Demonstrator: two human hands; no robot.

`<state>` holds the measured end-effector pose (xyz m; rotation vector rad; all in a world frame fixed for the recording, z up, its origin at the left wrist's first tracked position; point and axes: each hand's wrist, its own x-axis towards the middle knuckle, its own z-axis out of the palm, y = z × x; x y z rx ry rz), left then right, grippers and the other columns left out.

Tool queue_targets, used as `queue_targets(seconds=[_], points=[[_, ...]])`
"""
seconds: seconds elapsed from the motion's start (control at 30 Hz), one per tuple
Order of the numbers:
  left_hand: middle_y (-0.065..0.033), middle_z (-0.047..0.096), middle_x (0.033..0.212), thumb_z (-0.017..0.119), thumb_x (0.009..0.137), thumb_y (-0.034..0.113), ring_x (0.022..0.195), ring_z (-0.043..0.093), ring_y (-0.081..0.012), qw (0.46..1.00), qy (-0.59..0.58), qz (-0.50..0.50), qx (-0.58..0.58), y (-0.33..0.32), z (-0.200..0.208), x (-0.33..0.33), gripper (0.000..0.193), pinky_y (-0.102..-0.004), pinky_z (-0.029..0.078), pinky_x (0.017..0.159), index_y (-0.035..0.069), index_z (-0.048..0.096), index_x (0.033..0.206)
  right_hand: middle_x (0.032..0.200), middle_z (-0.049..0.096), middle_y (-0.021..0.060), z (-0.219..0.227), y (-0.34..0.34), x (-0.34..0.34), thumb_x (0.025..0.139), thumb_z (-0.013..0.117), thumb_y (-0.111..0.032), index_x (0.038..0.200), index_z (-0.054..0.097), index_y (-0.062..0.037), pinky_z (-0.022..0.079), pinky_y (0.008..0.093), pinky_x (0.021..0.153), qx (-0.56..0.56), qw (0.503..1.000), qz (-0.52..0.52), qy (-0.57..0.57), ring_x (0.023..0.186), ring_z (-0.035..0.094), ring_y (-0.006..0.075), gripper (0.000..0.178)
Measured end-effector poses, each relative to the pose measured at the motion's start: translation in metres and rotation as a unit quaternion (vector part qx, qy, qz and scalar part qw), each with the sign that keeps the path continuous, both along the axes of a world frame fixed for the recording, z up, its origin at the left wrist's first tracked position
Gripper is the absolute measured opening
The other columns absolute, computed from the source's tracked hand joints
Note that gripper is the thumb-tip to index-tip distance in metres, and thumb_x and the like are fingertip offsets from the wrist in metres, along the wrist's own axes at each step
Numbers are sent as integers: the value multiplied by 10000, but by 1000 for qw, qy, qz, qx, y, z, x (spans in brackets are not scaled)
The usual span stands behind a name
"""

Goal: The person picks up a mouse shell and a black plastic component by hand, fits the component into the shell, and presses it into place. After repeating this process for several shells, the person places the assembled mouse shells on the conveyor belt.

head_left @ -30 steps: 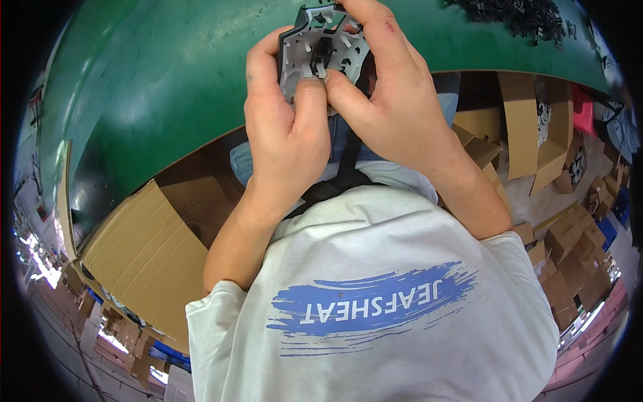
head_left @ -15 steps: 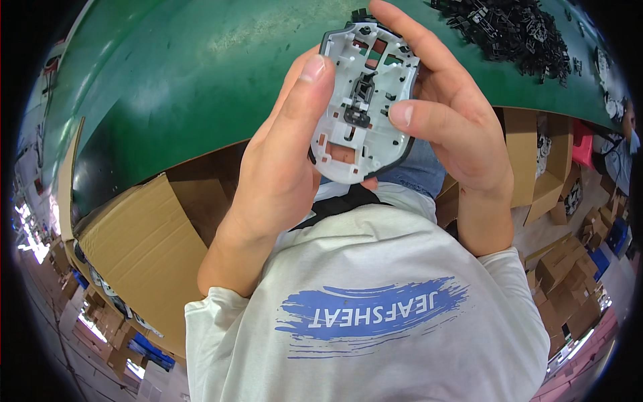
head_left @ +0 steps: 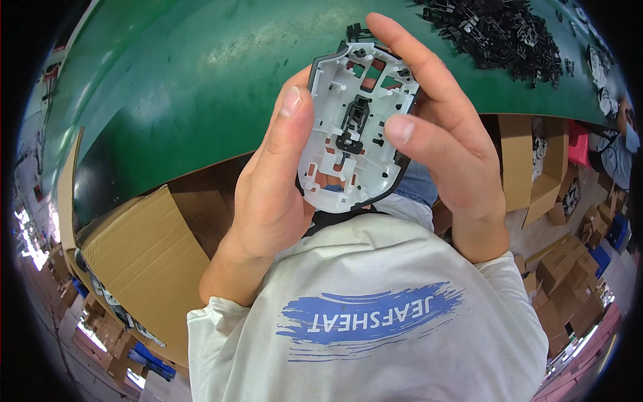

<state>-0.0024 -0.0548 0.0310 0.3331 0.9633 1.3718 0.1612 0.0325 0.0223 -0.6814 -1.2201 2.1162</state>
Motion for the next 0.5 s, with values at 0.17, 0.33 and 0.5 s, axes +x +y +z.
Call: queue_targets(seconds=[0.17, 0.33, 0.5], points=[[-195, 648, 1459, 344, 1175, 477, 1300, 673, -319, 997, -55, 50, 34, -34, -13, -67, 620, -483, 553, 1109, 2, 516, 1534, 1359, 686, 83, -33, 47, 1, 1101, 648, -219, 1535, 571, -21, 521, 278, 974, 174, 977, -74, -99, 1090, 663, 135, 483], [-199, 549, 1583, 397, 1183, 372, 1423, 560, -386, 966, 167, 96, 174, -136, 84, -215, 554, -539, 451, 1227, -19, 482, 1565, 1209, 724, 91, -50, 68, -12, 1030, 730, -282, 1408, 687, -77, 557, 310, 885, 390, 848, -109, -341, 1014, 693, 174, 432], [-162, 618, 1516, 435, 1171, 298, 1369, 617, -277, 626, 516, 578, -92, -282, 143, -317, 481, -416, 507, 1171, -14, 535, 1523, 1154, 717, 106, -62, 70, -28, 975, 781, -314, 1236, 775, -106, 564, 399, 909, 575, 709, -81, -401, 1041, 707, 318, 334]])
